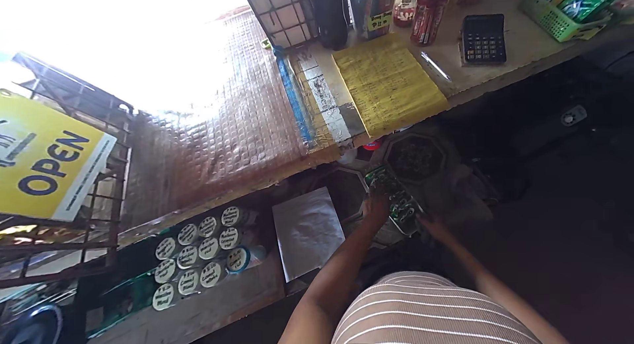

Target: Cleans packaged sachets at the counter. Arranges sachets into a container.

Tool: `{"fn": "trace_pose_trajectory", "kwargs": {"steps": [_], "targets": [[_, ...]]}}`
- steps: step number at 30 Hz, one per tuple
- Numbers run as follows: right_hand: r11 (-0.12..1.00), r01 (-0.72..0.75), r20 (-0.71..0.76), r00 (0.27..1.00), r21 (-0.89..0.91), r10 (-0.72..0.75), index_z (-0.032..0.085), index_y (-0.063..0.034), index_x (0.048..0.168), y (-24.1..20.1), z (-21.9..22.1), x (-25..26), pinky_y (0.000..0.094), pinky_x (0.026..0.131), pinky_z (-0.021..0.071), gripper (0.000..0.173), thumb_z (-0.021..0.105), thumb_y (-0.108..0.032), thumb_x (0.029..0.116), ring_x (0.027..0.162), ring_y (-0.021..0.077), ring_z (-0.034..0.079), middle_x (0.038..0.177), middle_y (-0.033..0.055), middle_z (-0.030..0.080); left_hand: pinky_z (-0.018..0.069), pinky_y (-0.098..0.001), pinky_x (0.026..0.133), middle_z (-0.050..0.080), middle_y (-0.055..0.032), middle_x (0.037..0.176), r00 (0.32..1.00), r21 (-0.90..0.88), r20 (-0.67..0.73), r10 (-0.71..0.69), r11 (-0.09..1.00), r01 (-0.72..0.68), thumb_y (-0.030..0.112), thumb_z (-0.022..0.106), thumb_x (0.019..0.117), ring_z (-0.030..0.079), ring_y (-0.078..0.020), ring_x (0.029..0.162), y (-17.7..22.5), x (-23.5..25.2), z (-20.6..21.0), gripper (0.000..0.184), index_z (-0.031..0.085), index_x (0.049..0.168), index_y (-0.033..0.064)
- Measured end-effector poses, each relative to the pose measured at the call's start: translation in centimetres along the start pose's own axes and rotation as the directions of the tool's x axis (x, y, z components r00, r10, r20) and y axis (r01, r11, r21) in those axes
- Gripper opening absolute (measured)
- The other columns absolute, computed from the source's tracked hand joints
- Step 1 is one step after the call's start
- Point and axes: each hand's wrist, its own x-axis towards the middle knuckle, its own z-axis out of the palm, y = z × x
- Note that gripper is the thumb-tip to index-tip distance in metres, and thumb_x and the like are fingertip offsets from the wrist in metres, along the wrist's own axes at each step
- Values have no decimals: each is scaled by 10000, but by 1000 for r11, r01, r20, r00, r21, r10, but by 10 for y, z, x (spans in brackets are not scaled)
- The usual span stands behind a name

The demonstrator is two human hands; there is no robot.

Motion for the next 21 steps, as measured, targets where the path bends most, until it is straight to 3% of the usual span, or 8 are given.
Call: {"fn": "trace_pose_trajectory", "kwargs": {"steps": [5,7,9,11,14,17,19,21], "targets": [[1000,-3,-12,1000,-5,3,461,21,1480,2,2,2,504,1086,441,523,526,-306,1077,1232,369,598,1339,281,598,406,-522,1112,478,-228,1484,999,24,3,-35,999,35,137,536,1027,403,-405,1418,-8,1,10,316,653,1284,-3],[1000,3,-12,1000,-25,-3,474,22,1468,5,1,5,509,1084,443,521,527,-317,1076,1229,372,600,1327,279,606,394,-523,1123,485,-229,1478,999,-18,-22,-25,1000,25,199,509,1052,403,-404,1422,-8,-1,11,345,641,1309,10],[1000,3,-16,1000,-31,-4,473,19,1472,5,2,5,511,1082,442,523,530,-318,1075,1227,374,601,1325,279,607,404,-516,1104,553,-227,1409,985,-129,-167,30,990,-52,317,521,1051,470,-400,1365,-10,-9,17,398,661,1320,59],[1000,6,-24,1000,-24,-7,464,20,1480,4,1,5,507,1086,442,530,535,-312,1073,1233,374,599,1334,279,603,431,-543,1071,608,-246,1330,921,-179,-349,173,952,-247,378,627,984,534,-432,1288,-9,-17,30,438,692,1273,55],[1000,28,-33,999,-6,-28,467,42,1468,5,2,3,500,1079,443,524,552,-285,1067,1227,370,597,1335,287,598,432,-620,1028,643,-241,1291,754,-61,-497,429,850,-523,311,718,919,570,-464,1245,2,-26,59,368,725,1187,59],[998,49,-48,997,-47,-52,459,44,1480,3,2,0,491,1117,412,520,554,-257,1067,1295,375,561,1399,287,564,521,-555,870,714,-165,1081,596,173,-541,594,772,-612,128,686,913,668,-386,1048,17,-23,82,128,777,996,91],[995,67,-51,996,-75,-71,448,36,1495,5,1,2,489,1153,379,523,556,-243,1066,1350,376,526,1445,281,536,518,-528,875,708,-144,1038,584,231,-490,648,742,-630,64,655,918,665,-359,1036,25,-22,81,129,767,980,84],[996,66,-44,997,-62,-68,469,39,1474,4,1,0,485,1103,432,493,557,-221,1065,1271,356,583,1380,275,583,519,-534,867,710,-148,1011,557,179,-573,602,754,-631,112,695,900,671,-367,1005,23,-19,71,96,767,961,94]]}}
